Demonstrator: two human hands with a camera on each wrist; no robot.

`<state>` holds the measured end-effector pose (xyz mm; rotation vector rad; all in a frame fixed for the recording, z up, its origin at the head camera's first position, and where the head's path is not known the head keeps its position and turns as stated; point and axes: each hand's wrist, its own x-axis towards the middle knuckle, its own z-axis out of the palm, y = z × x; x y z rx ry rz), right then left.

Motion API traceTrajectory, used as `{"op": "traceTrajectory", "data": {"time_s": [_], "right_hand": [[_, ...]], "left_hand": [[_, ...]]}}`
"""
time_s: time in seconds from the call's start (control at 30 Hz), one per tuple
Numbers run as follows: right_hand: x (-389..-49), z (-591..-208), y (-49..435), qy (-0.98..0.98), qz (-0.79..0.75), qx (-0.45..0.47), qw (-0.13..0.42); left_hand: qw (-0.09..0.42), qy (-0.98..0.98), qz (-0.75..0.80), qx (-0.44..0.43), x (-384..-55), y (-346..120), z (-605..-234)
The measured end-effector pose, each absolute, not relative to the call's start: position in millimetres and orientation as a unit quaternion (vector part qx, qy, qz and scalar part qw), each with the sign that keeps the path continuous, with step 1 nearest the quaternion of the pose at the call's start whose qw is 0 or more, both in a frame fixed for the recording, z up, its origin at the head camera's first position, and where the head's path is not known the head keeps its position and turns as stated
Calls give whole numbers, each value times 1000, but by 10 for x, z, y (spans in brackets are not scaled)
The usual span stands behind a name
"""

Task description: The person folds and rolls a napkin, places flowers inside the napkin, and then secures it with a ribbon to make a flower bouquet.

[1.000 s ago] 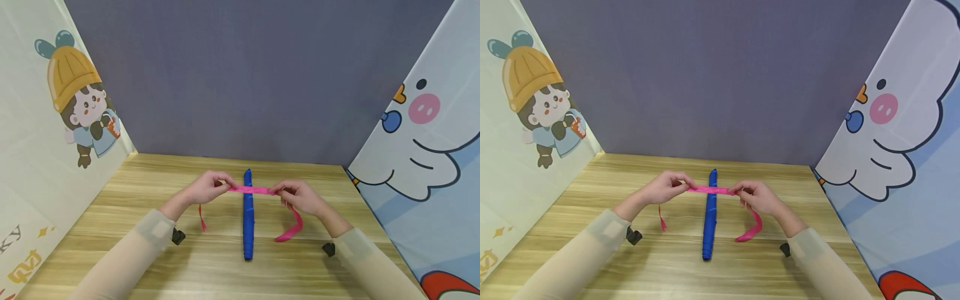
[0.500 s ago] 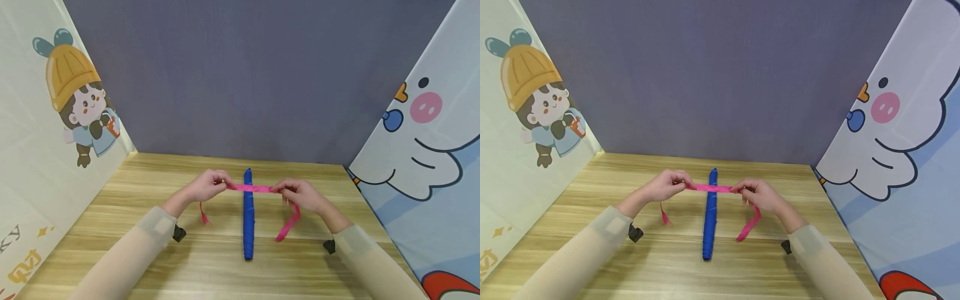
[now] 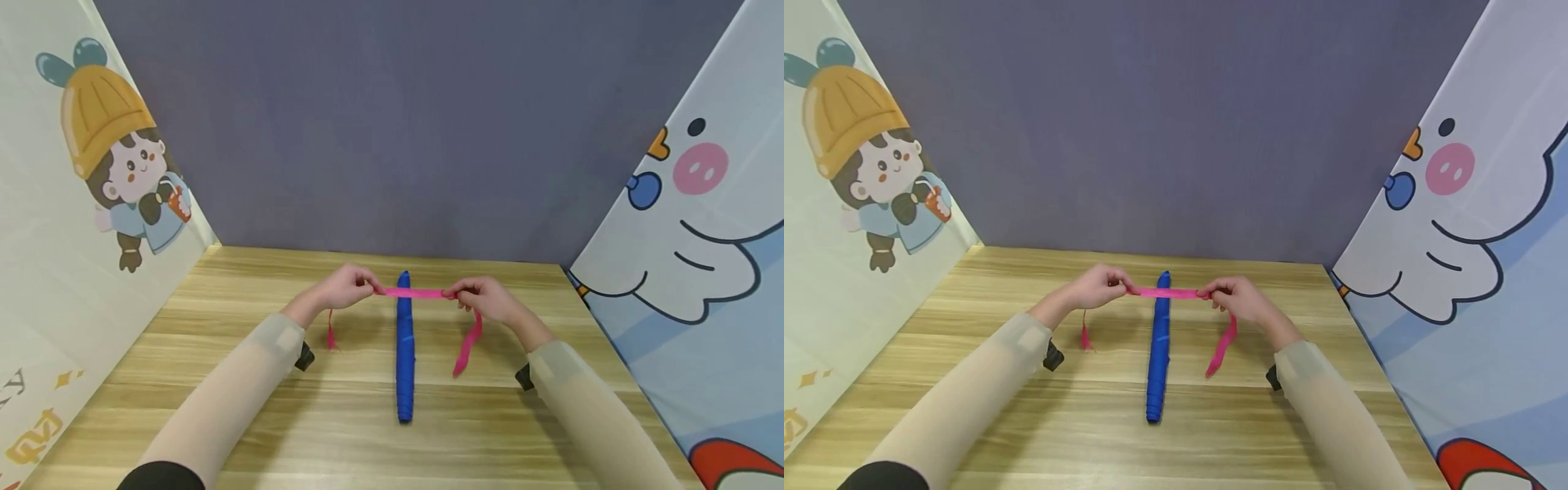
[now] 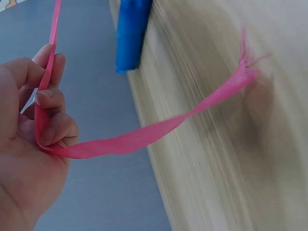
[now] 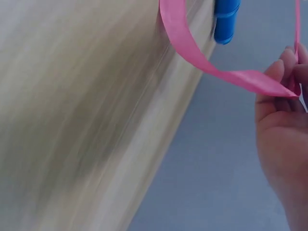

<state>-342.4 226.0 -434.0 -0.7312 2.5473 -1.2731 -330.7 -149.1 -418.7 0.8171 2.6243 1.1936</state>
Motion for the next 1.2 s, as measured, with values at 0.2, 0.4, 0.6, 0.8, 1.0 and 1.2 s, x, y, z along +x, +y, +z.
{"op": "traceTrajectory", "data": {"time_s": [0.2, 0.4, 0.6, 0.8, 1.0, 1.2], "right_hand": [[-3681, -4464, 2217, 869, -435, -207, 113], [-3903, -4543, 2075, 877, -437, -178, 92], [-4054, -4608, 1836, 869, -469, -148, 58], [-4119, -4705, 1589, 859, -494, -126, 57], [-4067, -4769, 1461, 853, -494, -126, 109], [-3979, -4780, 1436, 844, -496, -126, 157]], "left_hand": [[75, 880, 397, 249, -3558, -1447, -4282], [60, 879, 424, 208, -3732, -1369, -4341], [49, 873, 451, 177, -3866, -1235, -4435], [45, 870, 464, 159, -3943, -1109, -4581], [99, 854, 495, 122, -3905, -1035, -4665], [167, 821, 536, 105, -3820, -1019, -4691]]}}
